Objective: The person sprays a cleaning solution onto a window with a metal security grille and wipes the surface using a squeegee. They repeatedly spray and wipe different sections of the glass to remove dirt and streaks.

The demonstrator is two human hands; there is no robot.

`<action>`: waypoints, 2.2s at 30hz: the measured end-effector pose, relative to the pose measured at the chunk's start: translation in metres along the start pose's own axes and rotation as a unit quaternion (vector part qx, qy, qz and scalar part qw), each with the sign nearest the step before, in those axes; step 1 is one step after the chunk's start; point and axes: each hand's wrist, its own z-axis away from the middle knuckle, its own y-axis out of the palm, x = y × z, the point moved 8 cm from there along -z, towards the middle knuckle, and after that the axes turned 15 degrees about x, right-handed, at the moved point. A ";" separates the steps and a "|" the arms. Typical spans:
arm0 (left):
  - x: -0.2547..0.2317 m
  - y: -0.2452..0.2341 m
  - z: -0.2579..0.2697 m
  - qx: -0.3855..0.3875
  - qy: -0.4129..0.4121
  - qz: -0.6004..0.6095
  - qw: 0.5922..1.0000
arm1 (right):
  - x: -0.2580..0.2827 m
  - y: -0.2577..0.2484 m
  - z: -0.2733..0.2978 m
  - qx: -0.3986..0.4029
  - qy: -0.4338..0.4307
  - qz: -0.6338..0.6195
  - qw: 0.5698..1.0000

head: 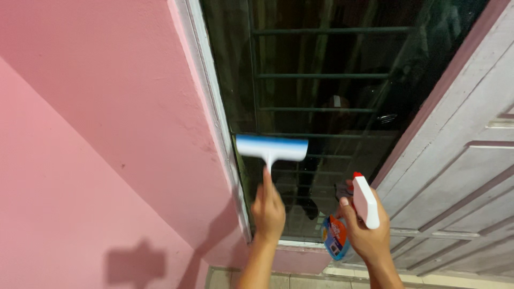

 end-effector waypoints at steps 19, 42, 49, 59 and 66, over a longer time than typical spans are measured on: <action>-0.010 0.009 0.000 0.003 -0.022 -0.020 1.000 | -0.015 -0.008 -0.001 0.001 -0.004 -0.033 0.999; -0.066 0.060 0.003 0.074 -0.036 0.050 0.995 | -0.025 -0.036 0.007 -0.033 0.019 0.007 0.999; -0.156 -0.002 -0.189 -0.081 0.094 0.020 0.992 | -0.029 -0.050 0.013 -0.033 0.004 -0.029 0.999; -0.124 0.070 -0.081 -0.022 0.010 0.023 0.999 | -0.023 -0.077 0.021 -0.051 -0.005 -0.036 0.998; -0.146 0.044 -0.079 -0.049 0.038 0.052 0.997 | -0.027 -0.095 0.026 -0.034 0.019 -0.017 0.999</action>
